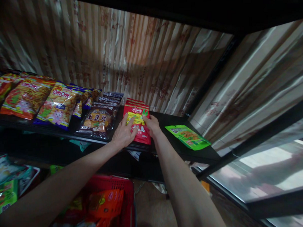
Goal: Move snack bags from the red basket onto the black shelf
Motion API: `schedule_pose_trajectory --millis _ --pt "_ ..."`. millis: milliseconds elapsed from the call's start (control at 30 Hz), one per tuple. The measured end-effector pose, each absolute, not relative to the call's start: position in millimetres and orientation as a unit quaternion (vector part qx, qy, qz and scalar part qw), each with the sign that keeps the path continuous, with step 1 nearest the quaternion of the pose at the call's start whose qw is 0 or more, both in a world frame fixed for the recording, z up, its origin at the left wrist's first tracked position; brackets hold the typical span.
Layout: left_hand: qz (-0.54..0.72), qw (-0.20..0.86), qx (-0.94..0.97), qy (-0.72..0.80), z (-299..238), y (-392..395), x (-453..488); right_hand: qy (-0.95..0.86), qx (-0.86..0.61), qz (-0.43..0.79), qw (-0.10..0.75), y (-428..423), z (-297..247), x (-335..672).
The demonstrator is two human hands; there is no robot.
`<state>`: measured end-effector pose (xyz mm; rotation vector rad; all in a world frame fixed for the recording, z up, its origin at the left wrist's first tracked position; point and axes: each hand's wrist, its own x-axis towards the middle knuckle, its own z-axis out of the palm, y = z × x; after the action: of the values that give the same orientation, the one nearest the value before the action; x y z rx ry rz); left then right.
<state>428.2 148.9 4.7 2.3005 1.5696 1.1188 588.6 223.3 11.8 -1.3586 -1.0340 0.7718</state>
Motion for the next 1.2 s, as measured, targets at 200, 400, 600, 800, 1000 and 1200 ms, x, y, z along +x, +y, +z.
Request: schedule_pose_trajectory --millis 200,400,600,800,1000,1200 --pt "0.382 0.076 0.767 0.511 5.3 153.9 429.9 -0.374 -0.544 0.426 0.619 214.5 19.1 584.6" --pt "0.382 0.074 0.761 0.518 8.9 159.0 429.8 -0.374 -0.56 0.399 0.623 221.7 20.6 580.6" --pt "0.358 0.081 0.763 0.532 9.4 159.2 429.0 -0.36 -0.621 0.381 0.583 218.7 22.2 576.8" --pt "0.363 0.085 0.774 0.511 5.0 162.1 428.6 -0.344 -0.569 0.434 0.607 213.4 29.1 576.7" --pt "0.334 0.116 0.771 0.53 6.8 161.5 428.1 -0.335 -0.573 0.422 0.617 214.9 23.7 576.9" --pt "0.313 0.148 0.775 0.529 9.1 162.6 427.5 -0.356 -0.594 0.405 0.597 216.3 21.2 579.5"
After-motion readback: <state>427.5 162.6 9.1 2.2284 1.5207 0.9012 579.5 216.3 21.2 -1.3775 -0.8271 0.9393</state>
